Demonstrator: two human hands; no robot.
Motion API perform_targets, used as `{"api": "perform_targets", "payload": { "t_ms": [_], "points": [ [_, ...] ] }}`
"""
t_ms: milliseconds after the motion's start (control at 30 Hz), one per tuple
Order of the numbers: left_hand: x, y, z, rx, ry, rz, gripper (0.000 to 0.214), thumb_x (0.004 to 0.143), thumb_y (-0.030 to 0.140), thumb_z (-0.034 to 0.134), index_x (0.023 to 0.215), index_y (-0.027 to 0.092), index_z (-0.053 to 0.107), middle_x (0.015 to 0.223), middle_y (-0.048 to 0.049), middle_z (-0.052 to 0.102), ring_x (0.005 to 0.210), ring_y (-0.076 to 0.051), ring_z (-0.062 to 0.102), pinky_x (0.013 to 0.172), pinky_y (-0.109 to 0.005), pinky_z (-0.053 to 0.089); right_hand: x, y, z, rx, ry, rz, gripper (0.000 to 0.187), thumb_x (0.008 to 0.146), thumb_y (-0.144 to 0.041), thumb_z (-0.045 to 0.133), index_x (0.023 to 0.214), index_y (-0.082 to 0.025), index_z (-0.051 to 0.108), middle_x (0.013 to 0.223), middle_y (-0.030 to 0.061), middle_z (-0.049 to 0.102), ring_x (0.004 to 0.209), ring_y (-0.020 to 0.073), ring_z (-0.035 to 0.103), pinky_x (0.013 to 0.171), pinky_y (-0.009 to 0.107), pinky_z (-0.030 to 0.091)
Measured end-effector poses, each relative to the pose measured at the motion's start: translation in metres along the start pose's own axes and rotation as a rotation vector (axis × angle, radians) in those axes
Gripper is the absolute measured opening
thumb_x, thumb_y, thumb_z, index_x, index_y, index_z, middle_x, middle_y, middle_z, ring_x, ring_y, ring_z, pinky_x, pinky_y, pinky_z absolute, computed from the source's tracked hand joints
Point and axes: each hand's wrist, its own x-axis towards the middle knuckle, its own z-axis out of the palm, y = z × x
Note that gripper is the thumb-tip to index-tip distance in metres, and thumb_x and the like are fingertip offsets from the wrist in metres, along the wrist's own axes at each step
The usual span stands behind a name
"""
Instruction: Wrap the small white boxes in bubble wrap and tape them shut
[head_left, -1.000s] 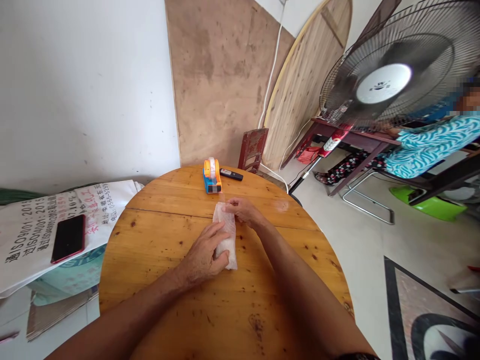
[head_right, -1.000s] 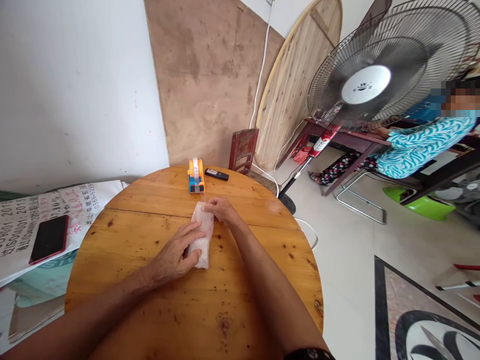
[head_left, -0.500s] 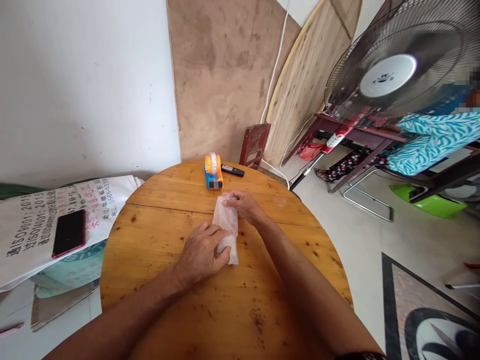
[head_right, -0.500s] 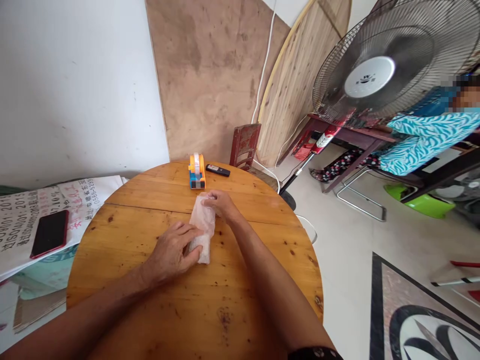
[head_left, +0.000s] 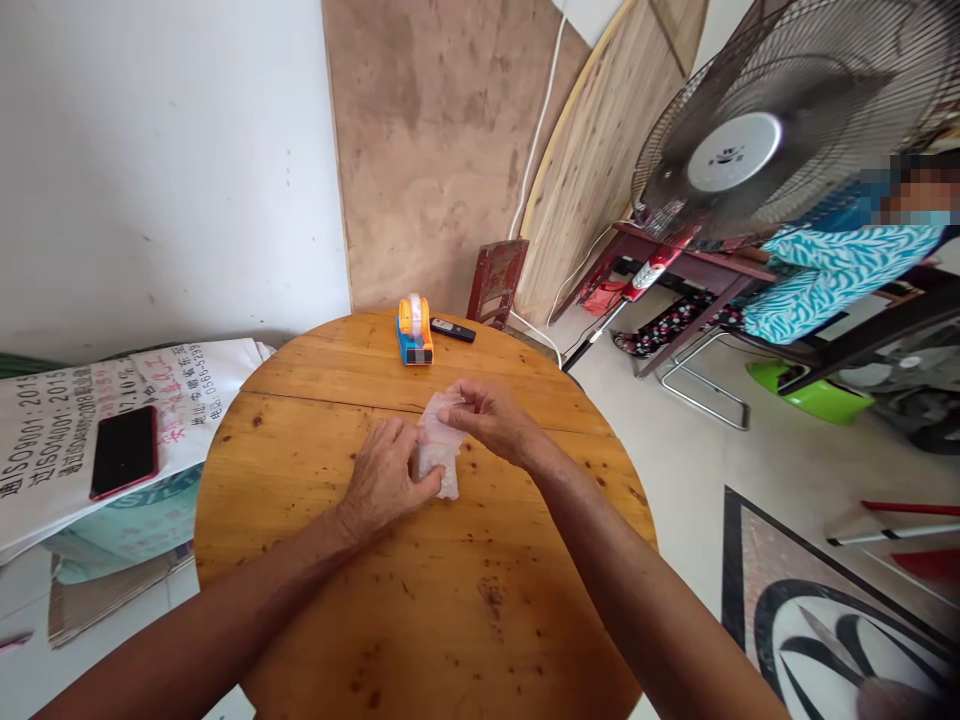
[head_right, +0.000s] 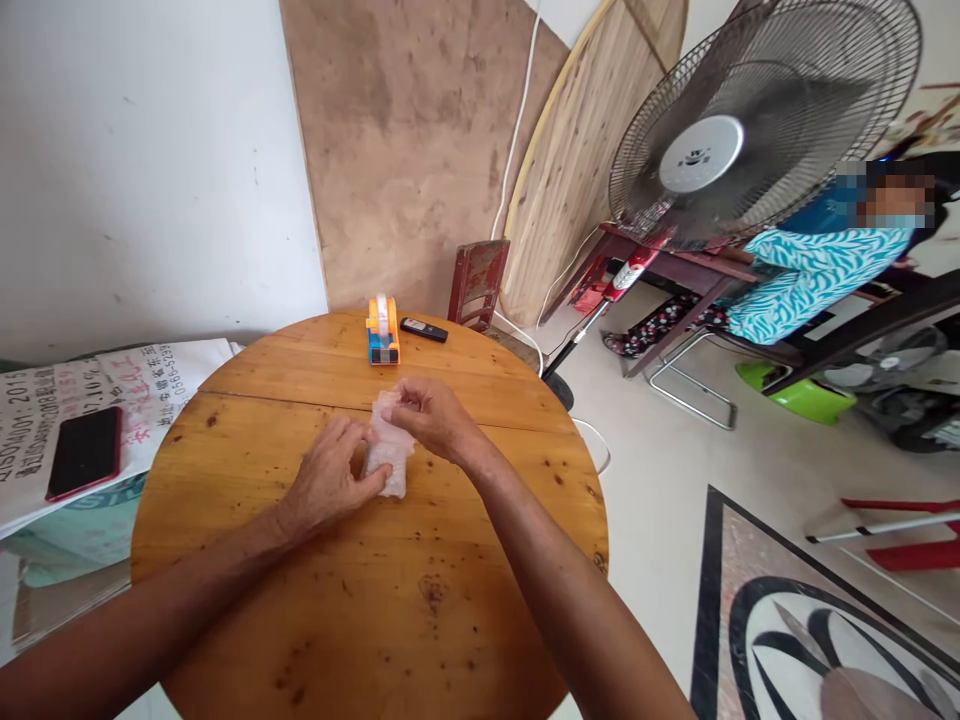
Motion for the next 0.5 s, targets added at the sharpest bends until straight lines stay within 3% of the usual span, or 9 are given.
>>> {"api": "perform_targets", "payload": {
  "t_ms": [100,167,267,400,500],
  "points": [
    [0.000,-0.001,0.001,-0.055,0.007,-0.118,0.027,0.073,0.032,0.067,0.093,0.020,0.053,0.092,-0.0045,0.057,0.090,-0.025,0.057,0.081,-0.040,0.048,-0.014,-0.001,0.005,-0.055,-0.008,-0.055,0.017,0.076,-0.032,0.064,0.070,-0.019,0.056,0.068,-0.0011,0.059,0.063,0.0130,0.052,0.059,0.024,0.039],
    [0.000,-0.003,0.003,-0.120,0.010,-0.167,0.041,0.072,0.035,0.069,0.105,0.019,0.051,0.099,-0.0062,0.058,0.094,-0.025,0.058,0.082,-0.040,0.048,-0.028,-0.001,0.011,-0.133,0.001,-0.083,0.015,0.081,-0.031,0.062,0.073,-0.019,0.058,0.070,-0.0005,0.063,0.065,0.0135,0.056,0.062,0.024,0.042],
    [0.000,-0.005,0.006,-0.198,0.007,-0.118,0.055,0.074,0.033,0.068,0.123,0.019,0.048,0.111,-0.0087,0.057,0.101,-0.025,0.057,0.086,-0.039,0.047,-0.051,0.004,0.022,-0.300,0.048,-0.141,0.010,0.085,-0.025,0.059,0.077,-0.020,0.060,0.078,0.0006,0.068,0.070,0.0141,0.060,0.066,0.025,0.044],
    [0.001,-0.007,0.004,-0.272,-0.052,0.031,0.032,0.078,0.026,0.061,0.108,0.018,0.057,0.107,-0.0084,0.058,0.103,-0.025,0.054,0.089,-0.038,0.045,-0.073,0.017,0.038,-0.374,0.144,-0.275,0.006,0.089,-0.021,0.056,0.084,-0.021,0.060,0.105,0.0064,0.069,0.095,0.0184,0.065,0.082,0.030,0.049],
    [0.002,-0.007,0.001,-0.299,-0.115,0.062,0.017,0.080,0.024,0.057,0.096,0.017,0.059,0.097,-0.0069,0.060,0.096,-0.024,0.054,0.085,-0.037,0.044,-0.081,0.028,0.048,-0.425,0.223,-0.358,0.007,0.089,-0.016,0.055,0.086,-0.021,0.059,0.110,0.0092,0.065,0.101,0.0193,0.063,0.085,0.032,0.049]
  ]
}}
